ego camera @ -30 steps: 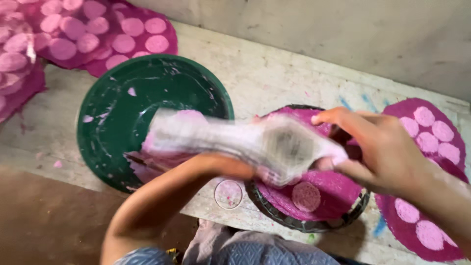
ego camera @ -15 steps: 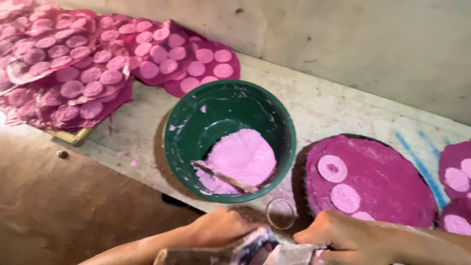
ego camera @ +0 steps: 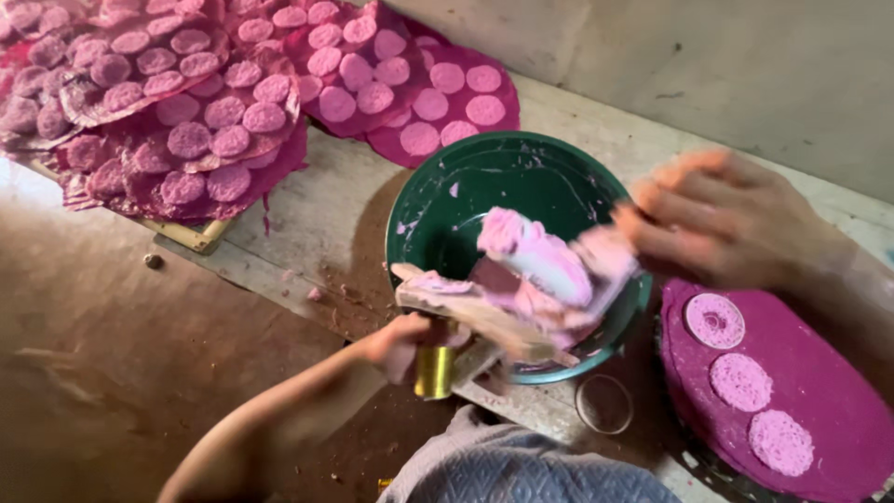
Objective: The person uses a wooden press tool to form small circular patterns onto a pink paste on a circular tray, then removes a sheet of formed cakes and places it with others.
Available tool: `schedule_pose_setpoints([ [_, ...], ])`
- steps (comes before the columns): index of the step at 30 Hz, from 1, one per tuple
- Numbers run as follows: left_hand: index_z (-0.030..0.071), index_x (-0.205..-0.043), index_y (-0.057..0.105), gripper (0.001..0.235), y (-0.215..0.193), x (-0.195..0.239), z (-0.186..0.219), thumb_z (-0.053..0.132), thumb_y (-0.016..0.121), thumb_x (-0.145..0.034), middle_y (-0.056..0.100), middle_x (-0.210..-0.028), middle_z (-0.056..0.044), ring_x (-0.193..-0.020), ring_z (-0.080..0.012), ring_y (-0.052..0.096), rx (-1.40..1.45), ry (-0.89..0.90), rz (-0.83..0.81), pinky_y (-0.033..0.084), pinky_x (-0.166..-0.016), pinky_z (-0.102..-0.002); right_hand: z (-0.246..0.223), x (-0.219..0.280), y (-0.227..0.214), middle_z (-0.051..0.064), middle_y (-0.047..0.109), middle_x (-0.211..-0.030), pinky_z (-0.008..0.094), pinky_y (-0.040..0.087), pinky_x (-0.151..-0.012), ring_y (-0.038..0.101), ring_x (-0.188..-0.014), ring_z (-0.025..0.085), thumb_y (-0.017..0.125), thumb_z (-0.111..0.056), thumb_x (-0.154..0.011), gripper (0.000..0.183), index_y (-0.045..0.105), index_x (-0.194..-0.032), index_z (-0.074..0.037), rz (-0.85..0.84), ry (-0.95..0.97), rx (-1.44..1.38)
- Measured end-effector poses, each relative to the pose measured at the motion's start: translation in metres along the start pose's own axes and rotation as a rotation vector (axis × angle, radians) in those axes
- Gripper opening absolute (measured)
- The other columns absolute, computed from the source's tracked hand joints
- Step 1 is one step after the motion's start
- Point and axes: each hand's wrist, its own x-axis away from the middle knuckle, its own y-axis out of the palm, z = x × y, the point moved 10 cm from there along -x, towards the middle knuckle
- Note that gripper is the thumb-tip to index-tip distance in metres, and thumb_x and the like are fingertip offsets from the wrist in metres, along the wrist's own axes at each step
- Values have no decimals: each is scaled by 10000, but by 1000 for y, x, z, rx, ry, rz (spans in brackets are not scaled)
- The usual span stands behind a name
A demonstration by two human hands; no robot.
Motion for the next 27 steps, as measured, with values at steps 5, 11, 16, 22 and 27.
schedule_pose_setpoints([
  [5,37,-1339,535,494,-52,6,68,105,700,-878,629,-1151,-83,-1012,-195,622,-592,543,418,517,-862,-392,-15,-12,81,184,569,-1369,460,558,-839,567,-1271,387,671,-93,-890,407,553,-1279,-91,-67,763,-569],
  [11,87,-1289,609,428,-32,27,121,86,778,-895,618,-1283,-137,-1155,-255,627,-1186,993,870,516,-993,-392,-155,-16,211,208,686,-990,455,589,-685,722,-822,351,513,-222,-982,346,522,-1283,-53,-793,527,-673],
  [16,-9,-1417,515,608,-14,25,126,128,782,-888,548,-1398,-184,-1288,-293,564,-1213,1103,892,452,-1101,-388,-116,16,234,189,713,-966,474,589,-685,741,-801,332,456,-191,-1019,311,553,-1309,-136,-995,424,-629],
  [22,2,-1380,572,558,-15,26,127,148,799,-892,584,-1446,-165,-1235,-245,635,-1153,1083,866,513,-1056,-343,-113,9,241,165,734,-856,455,564,-670,722,-750,324,569,-210,-913,319,617,-1226,-175,-1082,401,-794],
  [27,49,-1257,642,453,-4,32,128,160,837,-863,592,-1450,-155,-1210,-242,661,-1388,1104,976,533,-1012,-322,-132,14,214,156,724,-928,422,558,-775,728,-844,307,639,-157,-862,592,530,-1432,-272,-1107,446,-966],
])
